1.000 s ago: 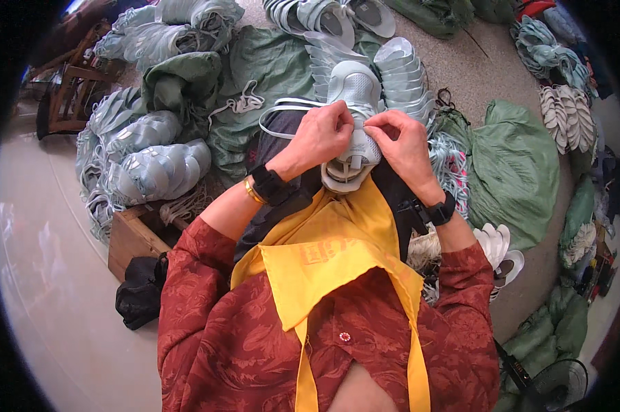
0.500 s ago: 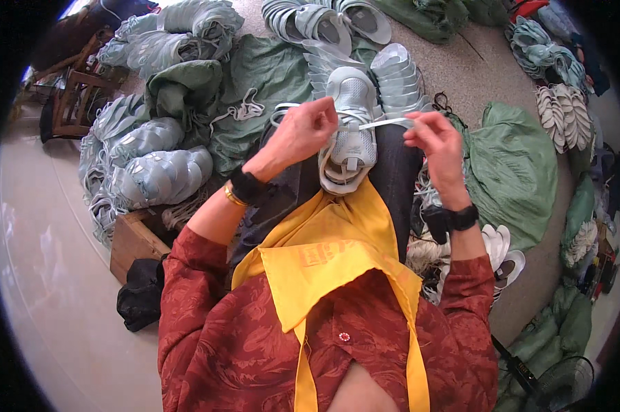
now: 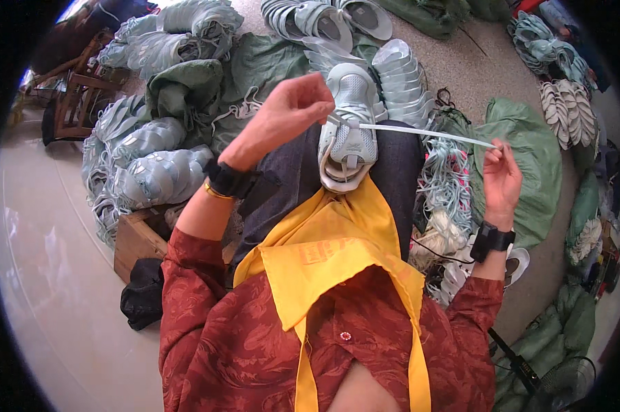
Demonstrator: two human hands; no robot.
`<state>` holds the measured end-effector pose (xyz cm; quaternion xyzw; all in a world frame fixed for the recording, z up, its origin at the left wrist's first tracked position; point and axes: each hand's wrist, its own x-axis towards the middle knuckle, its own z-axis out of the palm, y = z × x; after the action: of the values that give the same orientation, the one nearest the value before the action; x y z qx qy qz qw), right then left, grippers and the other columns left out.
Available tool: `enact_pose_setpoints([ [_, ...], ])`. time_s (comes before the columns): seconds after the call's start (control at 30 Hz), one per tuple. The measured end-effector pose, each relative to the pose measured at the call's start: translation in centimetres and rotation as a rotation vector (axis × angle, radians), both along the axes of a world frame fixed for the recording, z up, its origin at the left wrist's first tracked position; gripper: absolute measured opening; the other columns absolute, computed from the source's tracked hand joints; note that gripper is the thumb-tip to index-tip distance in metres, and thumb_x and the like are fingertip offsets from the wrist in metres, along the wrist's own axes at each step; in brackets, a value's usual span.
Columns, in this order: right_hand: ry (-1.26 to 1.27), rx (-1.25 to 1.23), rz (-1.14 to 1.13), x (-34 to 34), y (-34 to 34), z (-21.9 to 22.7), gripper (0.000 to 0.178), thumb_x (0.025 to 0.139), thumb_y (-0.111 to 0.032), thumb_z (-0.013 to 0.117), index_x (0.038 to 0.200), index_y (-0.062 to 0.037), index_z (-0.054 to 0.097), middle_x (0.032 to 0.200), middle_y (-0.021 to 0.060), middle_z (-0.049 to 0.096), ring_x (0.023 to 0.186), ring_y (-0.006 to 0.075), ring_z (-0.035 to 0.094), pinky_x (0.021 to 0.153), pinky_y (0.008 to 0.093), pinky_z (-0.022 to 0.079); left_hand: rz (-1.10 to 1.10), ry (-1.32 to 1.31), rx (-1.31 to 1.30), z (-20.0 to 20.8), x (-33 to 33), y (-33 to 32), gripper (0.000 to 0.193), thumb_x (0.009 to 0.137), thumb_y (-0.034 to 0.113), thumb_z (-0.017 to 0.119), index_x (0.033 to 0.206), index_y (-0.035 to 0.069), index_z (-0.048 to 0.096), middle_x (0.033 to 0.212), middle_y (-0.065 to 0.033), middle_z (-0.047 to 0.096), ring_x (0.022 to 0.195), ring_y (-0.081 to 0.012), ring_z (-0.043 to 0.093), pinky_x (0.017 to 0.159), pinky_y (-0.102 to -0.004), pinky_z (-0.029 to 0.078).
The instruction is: The person sits on the floor and laces a white sneaker held on their lap. They thread the laces through the eyelets, pull them tight, and tie a knot. The workspace is surrounded by piles of green fabric and stacks of similar shoes.
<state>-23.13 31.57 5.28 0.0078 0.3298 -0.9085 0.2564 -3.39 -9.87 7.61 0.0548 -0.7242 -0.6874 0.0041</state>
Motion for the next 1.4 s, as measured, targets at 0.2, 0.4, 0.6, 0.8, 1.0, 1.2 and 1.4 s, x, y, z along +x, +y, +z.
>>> enact_pose_setpoints([
  [0.2, -0.03, 0.05, -0.161, -4.9, 14.8, -5.4, 0.02, 0.101, 0.002, 0.054, 0.116, 0.0133, 0.055, 0.103, 0.0172, 0.061, 0.086, 0.021, 0.058, 0.077, 0.0307, 0.054, 0.117, 0.035, -0.344, -2.7, -0.5, 1.9, 0.009, 0.094, 0.003, 0.065, 0.101, 0.001, 0.059, 0.08, -0.0019, 0.06, 0.067, -0.0069, 0.055, 0.064, -0.0258, 0.048],
  [0.4, -0.176, 0.247, -0.27, -5.2, 21.4, -7.9, 0.019, 0.1, 0.002, 0.055, 0.116, 0.0118, 0.057, 0.105, 0.0177, 0.065, 0.087, 0.0218, 0.062, 0.079, 0.0313, 0.056, 0.183, 0.121, -0.462, -5.2, -1.5, 1.4, 0.017, 0.088, 0.001, 0.067, 0.103, 0.002, 0.058, 0.074, -0.0054, 0.06, 0.067, -0.0118, 0.056, 0.062, -0.0301, 0.047],
  [0.6, 0.03, 0.756, -0.134, -1.3, 11.1, -10.1, 0.018, 0.099, -0.01, 0.066, 0.114, -0.0011, 0.066, 0.105, 0.0069, 0.072, 0.087, 0.0136, 0.066, 0.076, 0.0251, 0.054, 0.051, 0.176, -0.703, -5.3, -1.9, 0.5, 0.015, 0.084, -0.002, 0.065, 0.096, 0.001, 0.057, 0.079, -0.0098, 0.061, 0.07, -0.0247, 0.06, 0.067, -0.0363, 0.05],
  [0.8, 0.401, 1.041, 0.191, 2.4, -2.9, -6.9, 0.018, 0.099, -0.013, 0.068, 0.114, -0.0043, 0.07, 0.102, 0.0014, 0.073, 0.079, 0.0079, 0.065, 0.066, 0.0215, 0.052, -0.001, 0.414, -0.79, -1.4, -1.2, 1.7, 0.014, 0.081, -0.004, 0.065, 0.087, 0.001, 0.054, 0.078, -0.0115, 0.062, 0.072, -0.0326, 0.061, 0.069, -0.0408, 0.051],
  [1.0, 0.733, 0.971, 0.473, 6.0, -12.6, -2.2, 0.019, 0.095, -0.011, 0.071, 0.112, -0.0034, 0.073, 0.09, 0.0023, 0.073, 0.071, 0.0084, 0.067, 0.063, 0.0234, 0.052, -0.204, 0.29, -0.679, 1.0, 0.9, 2.7, 0.017, 0.08, -0.004, 0.064, 0.083, 0.001, 0.048, 0.073, -0.0139, 0.053, 0.068, -0.0374, 0.057, 0.062, -0.0438, 0.046],
  [1.2, 0.963, 0.999, 0.449, 6.9, -16.1, -1.0, 0.015, 0.092, -0.009, 0.073, 0.106, -0.002, 0.074, 0.093, 0.0059, 0.074, 0.067, 0.0094, 0.068, 0.06, 0.0251, 0.052, -0.108, 0.159, -0.874, -2.2, 1.7, 1.3, 0.009, 0.085, -0.001, 0.057, 0.086, 0.001, 0.048, 0.068, -0.0175, 0.052, 0.069, -0.0429, 0.056, 0.06, -0.0487, 0.043],
  [1.4, 0.912, 0.823, 0.467, 7.3, -19.3, -1.2, 0.014, 0.092, -0.007, 0.072, 0.104, -0.0007, 0.075, 0.094, 0.0061, 0.072, 0.065, 0.0088, 0.066, 0.058, 0.0248, 0.05, 0.12, -0.098, -0.871, -3.3, 1.7, 1.5, 0.008, 0.096, -0.001, 0.05, 0.103, 0.0, 0.046, 0.069, -0.0178, 0.06, 0.063, -0.0355, 0.064, 0.058, -0.0427, 0.051],
])
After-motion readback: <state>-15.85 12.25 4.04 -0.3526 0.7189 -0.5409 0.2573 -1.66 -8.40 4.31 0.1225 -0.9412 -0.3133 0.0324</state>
